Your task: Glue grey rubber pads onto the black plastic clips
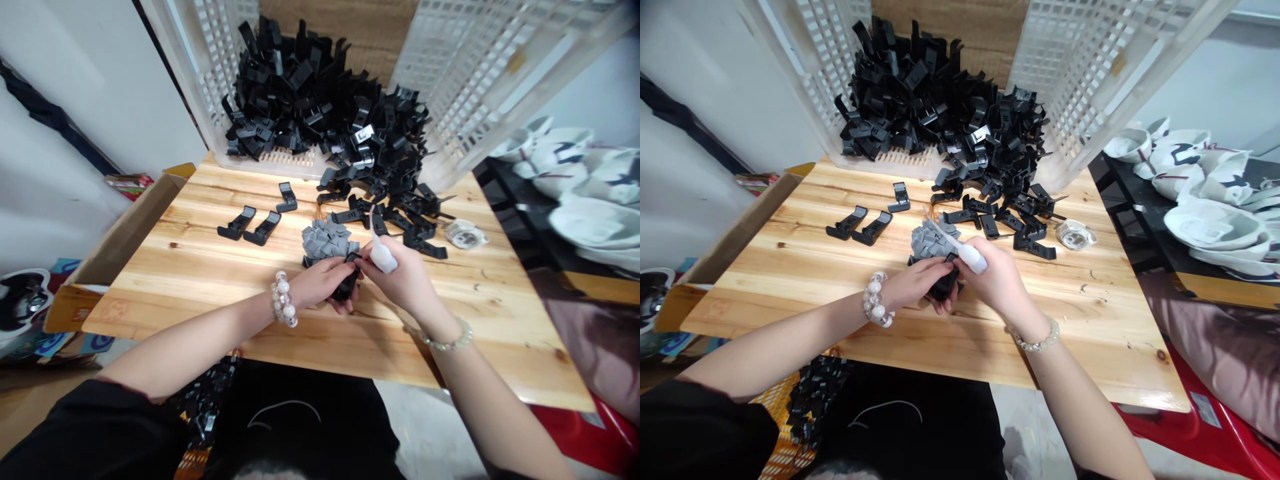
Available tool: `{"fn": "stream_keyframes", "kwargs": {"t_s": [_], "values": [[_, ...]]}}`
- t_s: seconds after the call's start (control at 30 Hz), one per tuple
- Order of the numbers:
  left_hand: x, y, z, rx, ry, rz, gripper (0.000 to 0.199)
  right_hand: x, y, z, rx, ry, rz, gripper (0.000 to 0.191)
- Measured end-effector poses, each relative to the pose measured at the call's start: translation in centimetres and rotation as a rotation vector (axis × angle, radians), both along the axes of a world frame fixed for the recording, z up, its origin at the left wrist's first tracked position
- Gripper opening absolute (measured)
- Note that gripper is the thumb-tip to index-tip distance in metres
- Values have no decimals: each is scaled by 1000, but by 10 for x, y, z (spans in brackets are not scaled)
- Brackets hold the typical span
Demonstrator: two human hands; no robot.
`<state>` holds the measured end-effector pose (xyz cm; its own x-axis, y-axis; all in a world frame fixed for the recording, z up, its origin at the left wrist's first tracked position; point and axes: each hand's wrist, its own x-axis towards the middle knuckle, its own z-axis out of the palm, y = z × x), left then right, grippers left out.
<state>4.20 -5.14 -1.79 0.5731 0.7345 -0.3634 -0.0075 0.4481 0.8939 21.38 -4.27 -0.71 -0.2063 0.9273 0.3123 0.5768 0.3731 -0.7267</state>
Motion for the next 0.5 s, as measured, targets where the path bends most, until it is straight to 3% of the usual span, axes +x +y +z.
{"fn": "stream_keyframes", "kwargs": {"t_s": [0.5], "values": [[-1,2,-1,13,-35,-14,22,0,1,-3,-60,64,8,12]]}}
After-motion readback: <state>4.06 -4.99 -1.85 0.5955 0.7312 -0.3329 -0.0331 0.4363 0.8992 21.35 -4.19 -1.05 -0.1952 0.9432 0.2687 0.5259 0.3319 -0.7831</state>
